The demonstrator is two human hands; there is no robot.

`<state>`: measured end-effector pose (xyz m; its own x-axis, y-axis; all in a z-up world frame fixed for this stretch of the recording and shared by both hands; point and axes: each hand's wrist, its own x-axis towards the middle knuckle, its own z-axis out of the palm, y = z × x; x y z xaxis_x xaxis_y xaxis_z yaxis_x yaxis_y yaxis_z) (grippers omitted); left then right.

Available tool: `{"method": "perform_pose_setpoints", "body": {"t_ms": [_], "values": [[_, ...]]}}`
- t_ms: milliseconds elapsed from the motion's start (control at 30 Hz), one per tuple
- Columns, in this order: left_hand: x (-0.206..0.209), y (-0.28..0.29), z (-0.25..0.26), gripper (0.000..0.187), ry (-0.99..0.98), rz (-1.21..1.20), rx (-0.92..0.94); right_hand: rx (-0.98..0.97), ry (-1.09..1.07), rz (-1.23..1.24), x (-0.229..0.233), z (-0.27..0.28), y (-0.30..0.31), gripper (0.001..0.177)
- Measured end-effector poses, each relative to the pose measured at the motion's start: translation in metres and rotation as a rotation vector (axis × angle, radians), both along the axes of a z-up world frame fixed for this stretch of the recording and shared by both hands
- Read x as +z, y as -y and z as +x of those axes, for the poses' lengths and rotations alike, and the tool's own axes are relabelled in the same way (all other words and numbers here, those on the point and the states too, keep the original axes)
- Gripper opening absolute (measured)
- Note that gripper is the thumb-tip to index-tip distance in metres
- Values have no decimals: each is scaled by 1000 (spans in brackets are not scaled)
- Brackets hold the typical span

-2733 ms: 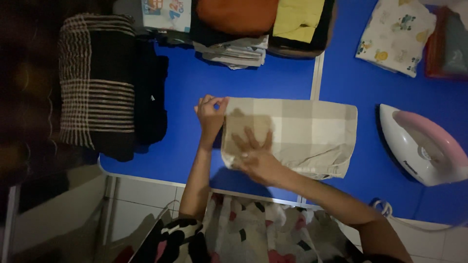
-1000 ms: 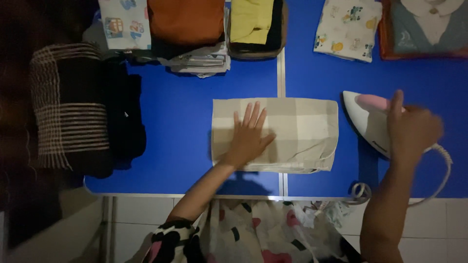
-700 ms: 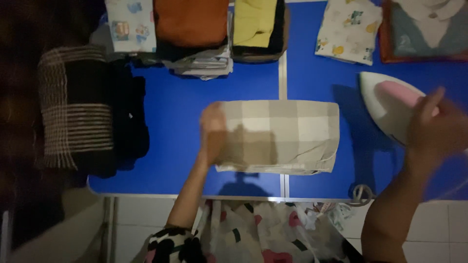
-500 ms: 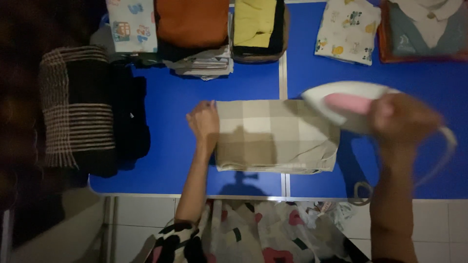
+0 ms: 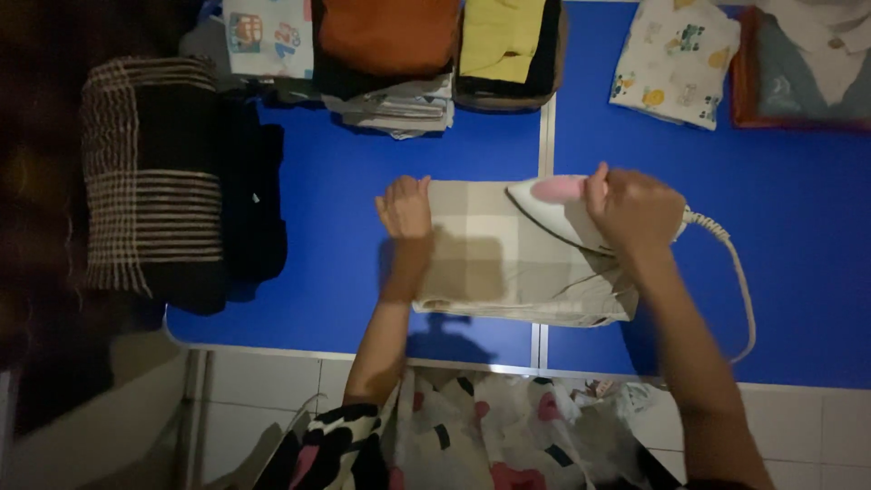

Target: Ironing and folding a beige checkered cloth on a blue table.

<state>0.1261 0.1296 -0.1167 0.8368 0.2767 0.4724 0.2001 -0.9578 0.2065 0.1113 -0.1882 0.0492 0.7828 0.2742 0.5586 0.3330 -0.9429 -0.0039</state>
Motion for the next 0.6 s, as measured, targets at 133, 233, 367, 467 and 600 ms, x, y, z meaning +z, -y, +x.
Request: {"method": "perform_pose_setpoints", "body": {"t_ms": [133,233,367,467,600], "values": [[2,-2,1,33,21,-81,11,-110,-37,3,11,7,-1,46],[5,-6,6,32,41,-139,-26,-60,-317,-43,12,10,11,47],[-3,-9,7,30,62,-215,-32,402,-366,-123,22,-3,11,41],[0,-9,7,30,74,-202,-37,530,-290,-5,17,-6,7,38],[25,-4,-3,28,52,-206,-41,215,-179,29,-11,4,-1,46]]}}
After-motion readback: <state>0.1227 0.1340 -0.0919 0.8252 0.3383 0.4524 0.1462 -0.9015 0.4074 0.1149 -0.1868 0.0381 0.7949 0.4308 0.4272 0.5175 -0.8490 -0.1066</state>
